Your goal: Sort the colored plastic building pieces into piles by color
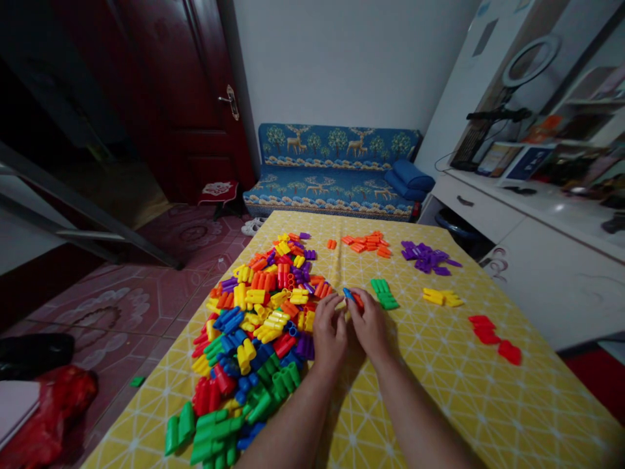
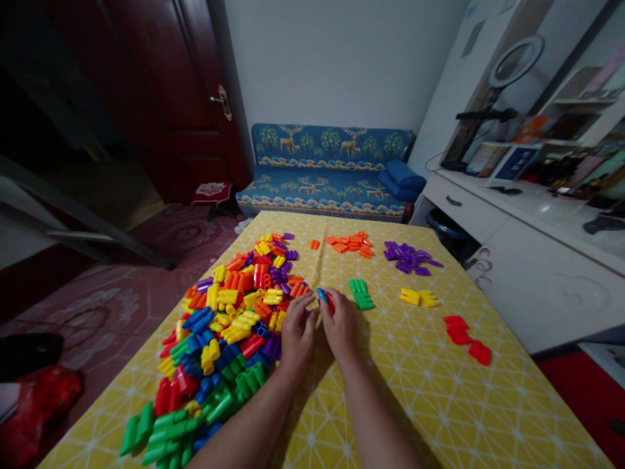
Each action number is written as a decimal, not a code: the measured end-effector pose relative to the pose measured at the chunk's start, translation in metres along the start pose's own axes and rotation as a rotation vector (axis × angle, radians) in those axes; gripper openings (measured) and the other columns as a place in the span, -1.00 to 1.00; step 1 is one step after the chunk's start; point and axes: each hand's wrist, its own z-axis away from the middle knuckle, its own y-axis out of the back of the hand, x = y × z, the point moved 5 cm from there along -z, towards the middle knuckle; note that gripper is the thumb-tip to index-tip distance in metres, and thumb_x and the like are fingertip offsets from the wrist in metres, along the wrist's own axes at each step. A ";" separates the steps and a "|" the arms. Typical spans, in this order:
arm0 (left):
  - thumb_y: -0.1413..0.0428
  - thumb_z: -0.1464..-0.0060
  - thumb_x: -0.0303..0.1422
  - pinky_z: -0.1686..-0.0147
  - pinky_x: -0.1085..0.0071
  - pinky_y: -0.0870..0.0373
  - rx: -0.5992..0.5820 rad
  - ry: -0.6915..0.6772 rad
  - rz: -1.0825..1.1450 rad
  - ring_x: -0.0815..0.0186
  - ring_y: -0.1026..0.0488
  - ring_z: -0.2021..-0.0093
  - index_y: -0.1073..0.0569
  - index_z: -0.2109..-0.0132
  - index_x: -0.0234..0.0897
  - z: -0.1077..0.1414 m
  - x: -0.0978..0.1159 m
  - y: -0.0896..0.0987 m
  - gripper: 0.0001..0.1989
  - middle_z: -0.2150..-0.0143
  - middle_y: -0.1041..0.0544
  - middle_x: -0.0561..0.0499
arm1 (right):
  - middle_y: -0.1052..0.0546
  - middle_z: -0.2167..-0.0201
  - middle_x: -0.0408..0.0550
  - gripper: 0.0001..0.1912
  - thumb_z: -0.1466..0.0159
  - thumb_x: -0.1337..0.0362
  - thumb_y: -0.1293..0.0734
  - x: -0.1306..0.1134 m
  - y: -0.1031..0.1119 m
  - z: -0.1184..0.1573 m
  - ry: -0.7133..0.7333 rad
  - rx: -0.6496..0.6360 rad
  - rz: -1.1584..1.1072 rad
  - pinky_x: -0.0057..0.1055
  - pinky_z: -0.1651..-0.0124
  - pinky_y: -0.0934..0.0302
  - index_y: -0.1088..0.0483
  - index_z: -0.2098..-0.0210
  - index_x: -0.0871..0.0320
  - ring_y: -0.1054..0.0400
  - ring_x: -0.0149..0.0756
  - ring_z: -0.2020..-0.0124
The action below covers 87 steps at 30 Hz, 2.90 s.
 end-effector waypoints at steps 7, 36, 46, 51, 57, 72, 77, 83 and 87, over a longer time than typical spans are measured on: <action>-0.07 -0.02 -0.58 -0.24 0.06 -0.21 -0.082 0.041 -0.027 0.10 -0.30 -0.24 -0.46 -0.13 -0.16 0.002 -0.012 -0.008 -0.48 -0.19 -0.43 -0.14 | -0.58 0.28 -0.08 -0.78 -0.28 0.04 -0.23 0.013 -0.005 0.007 -0.190 0.054 -0.319 -0.30 0.16 -0.34 -0.43 0.25 -0.03 -0.46 -0.21 0.23; -0.07 -0.21 -0.23 -0.19 0.21 -0.31 0.051 0.309 0.359 0.17 -0.41 -0.18 -0.49 -0.06 -0.22 0.001 -0.014 0.003 -0.67 -0.15 -0.49 -0.14 | -0.57 0.11 0.04 -0.54 -0.11 0.08 -0.46 0.010 -0.005 0.010 -0.267 -0.023 -0.747 -0.37 0.18 -0.35 -0.43 0.05 0.13 -0.47 -0.21 0.16; -0.25 -0.01 -0.22 0.08 0.28 -0.48 0.095 0.380 0.444 0.19 -0.56 0.09 -0.52 0.09 -0.33 0.001 -0.022 -0.003 -0.66 0.09 -0.60 -0.19 | -0.52 0.22 -0.05 -0.68 -0.10 0.15 -0.46 0.003 -0.002 0.008 -0.176 -0.042 -0.685 -0.34 0.14 -0.35 -0.47 0.18 0.13 -0.43 -0.24 0.22; -0.23 -0.03 -0.26 0.09 0.31 -0.48 0.104 0.378 0.436 0.22 -0.56 0.13 -0.51 0.10 -0.33 0.001 -0.023 -0.004 -0.69 0.12 -0.61 -0.17 | -0.49 0.28 -0.07 -0.71 -0.13 0.10 -0.43 0.000 0.000 0.009 -0.179 -0.034 -0.672 -0.40 0.22 -0.31 -0.47 0.23 0.14 -0.39 -0.28 0.28; -0.22 -0.05 -0.23 0.09 0.28 -0.47 0.082 0.384 0.378 0.18 -0.55 0.11 -0.52 0.08 -0.34 0.002 -0.022 -0.004 -0.67 0.09 -0.59 -0.20 | -0.45 0.47 -0.15 -0.67 -0.19 0.04 -0.39 0.013 0.001 0.012 -0.278 0.044 -0.692 -0.46 0.38 -0.20 -0.47 0.18 0.15 -0.27 -0.38 0.47; -0.11 -0.17 -0.34 -0.17 0.24 -0.32 0.126 0.325 0.429 0.18 -0.39 -0.19 -0.32 -0.24 -0.11 0.004 -0.025 0.000 -0.51 -0.24 -0.40 -0.11 | -0.56 0.07 -0.01 -0.70 -0.20 0.26 -0.32 0.013 -0.004 0.007 -0.068 0.003 -0.308 -0.18 -0.07 -0.31 -0.48 0.06 0.08 -0.42 -0.18 0.01; -0.04 -0.15 -0.46 -0.27 0.16 -0.20 0.052 0.311 0.463 0.19 -0.31 -0.27 -0.19 -0.34 -0.10 0.005 -0.024 -0.004 -0.39 -0.27 -0.37 -0.08 | -0.44 -0.11 -0.02 -0.51 -0.25 0.38 -0.27 -0.018 -0.002 0.012 0.272 -0.003 -0.191 -0.16 -0.25 -0.19 -0.34 -0.16 0.01 -0.28 -0.21 -0.17; -0.03 -0.18 -0.44 -0.34 0.17 -0.07 -0.087 0.232 0.319 0.17 -0.17 -0.35 -0.20 -0.34 -0.13 0.008 -0.015 -0.006 -0.41 -0.36 -0.25 -0.05 | -0.40 -0.16 -0.13 -0.44 -0.25 0.46 -0.19 -0.017 -0.005 0.012 0.250 -0.062 -0.153 -0.21 -0.29 -0.17 -0.32 -0.19 -0.10 -0.25 -0.28 -0.21; -0.02 -0.25 -0.32 -0.31 0.12 -0.14 -0.162 0.184 0.261 0.12 -0.23 -0.32 -0.16 -0.36 -0.15 0.011 -0.012 -0.008 -0.44 -0.35 -0.27 -0.10 | -0.45 -0.11 -0.08 -0.55 -0.31 0.36 -0.19 -0.009 -0.001 0.011 0.202 -0.023 -0.164 -0.22 -0.24 -0.21 -0.35 -0.16 -0.04 -0.30 -0.27 -0.17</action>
